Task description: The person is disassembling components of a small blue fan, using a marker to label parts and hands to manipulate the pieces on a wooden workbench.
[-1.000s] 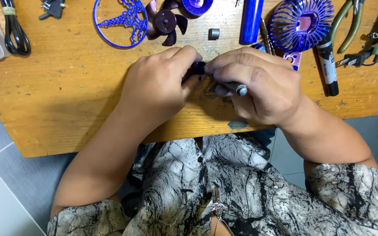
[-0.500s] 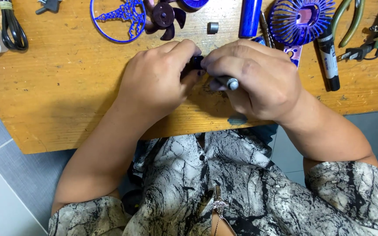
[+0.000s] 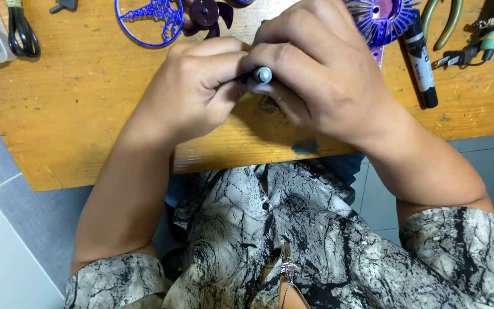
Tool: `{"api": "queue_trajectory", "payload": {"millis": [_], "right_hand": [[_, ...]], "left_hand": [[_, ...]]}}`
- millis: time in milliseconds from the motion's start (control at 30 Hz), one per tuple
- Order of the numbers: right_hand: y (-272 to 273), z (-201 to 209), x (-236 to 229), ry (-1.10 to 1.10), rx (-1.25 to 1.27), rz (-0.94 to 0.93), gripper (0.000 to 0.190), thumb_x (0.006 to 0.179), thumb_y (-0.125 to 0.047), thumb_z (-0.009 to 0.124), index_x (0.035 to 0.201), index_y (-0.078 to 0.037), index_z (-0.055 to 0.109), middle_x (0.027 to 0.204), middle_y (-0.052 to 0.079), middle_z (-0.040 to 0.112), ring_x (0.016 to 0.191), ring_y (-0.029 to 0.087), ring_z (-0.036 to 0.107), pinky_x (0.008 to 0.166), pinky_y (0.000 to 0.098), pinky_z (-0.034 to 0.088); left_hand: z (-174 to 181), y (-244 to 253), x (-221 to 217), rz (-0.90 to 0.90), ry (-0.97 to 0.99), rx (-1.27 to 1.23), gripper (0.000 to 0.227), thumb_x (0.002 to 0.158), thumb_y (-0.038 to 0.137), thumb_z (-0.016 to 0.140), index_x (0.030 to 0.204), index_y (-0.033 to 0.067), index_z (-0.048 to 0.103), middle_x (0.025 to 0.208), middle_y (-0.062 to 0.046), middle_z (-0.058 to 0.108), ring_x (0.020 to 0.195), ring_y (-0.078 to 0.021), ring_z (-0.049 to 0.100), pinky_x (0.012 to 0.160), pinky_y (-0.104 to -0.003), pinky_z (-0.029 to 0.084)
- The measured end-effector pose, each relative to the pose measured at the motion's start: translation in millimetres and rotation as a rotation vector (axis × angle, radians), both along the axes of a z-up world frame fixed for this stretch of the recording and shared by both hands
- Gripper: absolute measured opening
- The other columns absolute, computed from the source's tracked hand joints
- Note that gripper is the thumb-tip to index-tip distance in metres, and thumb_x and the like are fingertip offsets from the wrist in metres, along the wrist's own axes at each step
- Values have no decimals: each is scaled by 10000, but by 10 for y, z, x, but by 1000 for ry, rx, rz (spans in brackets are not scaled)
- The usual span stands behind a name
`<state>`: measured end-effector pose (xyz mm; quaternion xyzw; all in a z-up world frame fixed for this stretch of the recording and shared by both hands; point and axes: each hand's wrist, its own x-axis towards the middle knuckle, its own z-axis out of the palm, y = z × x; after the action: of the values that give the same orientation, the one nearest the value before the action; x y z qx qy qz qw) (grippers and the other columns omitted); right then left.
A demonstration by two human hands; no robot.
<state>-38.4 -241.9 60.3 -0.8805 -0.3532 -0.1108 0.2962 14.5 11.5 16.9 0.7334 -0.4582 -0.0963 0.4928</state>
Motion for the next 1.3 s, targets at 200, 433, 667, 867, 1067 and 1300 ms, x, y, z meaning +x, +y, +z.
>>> {"api": "queue_trajectory", "payload": {"millis": [200,433,667,867,1067,1300], "right_hand": [[-339,145,-596,214,-233,-432,421,1332,-219,710,1541,143,662,1313,313,686,1122,495,680,897,595,547],[-256,-150,-765,193,-597,-596,607,1245,-426,869,1612,9,660,1260,197,734,1090,455,764,683,581,616],[-201,-191,-738,98,-627,-634,604,1229,-444,917,1622,-41,698,1294,146,782,1156,384,778,779,500,654],[-212,-223,-740,109,-594,-639,587,1232,-414,914,1624,-33,701,1280,152,799,1147,403,759,787,536,649],[-213,-234,-750,118,-611,-649,562,1240,-438,892,1620,-62,718,1232,136,786,1112,395,760,752,536,626],[-278,-163,-701,40,-570,-576,527,1211,-387,919,1534,-21,721,1302,200,771,1150,420,697,838,530,575]], "left_hand": [[-21,-23,14,7,-75,-87,149,1222,32,780,1266,-105,817,1174,-213,845,1071,-389,792,968,-494,630],[-33,-41,-36,14,-114,-86,162,1124,-164,803,1272,-102,826,1179,-213,846,1107,-397,812,987,-495,651],[-40,-57,-66,35,-138,-64,135,1126,-154,817,1242,-87,819,1157,-190,821,1106,-386,774,976,-493,590],[-42,-48,-52,35,-164,-74,106,1162,-124,833,1268,-116,832,1168,-231,836,1080,-407,802,952,-522,610],[-31,-51,-63,11,-164,-80,83,1186,-119,766,1248,-91,814,1167,-201,823,1088,-405,781,961,-512,557],[-60,-53,-85,41,-170,-71,243,1070,-218,748,1261,-93,829,1174,-215,833,1071,-406,780,964,-508,569]]}}
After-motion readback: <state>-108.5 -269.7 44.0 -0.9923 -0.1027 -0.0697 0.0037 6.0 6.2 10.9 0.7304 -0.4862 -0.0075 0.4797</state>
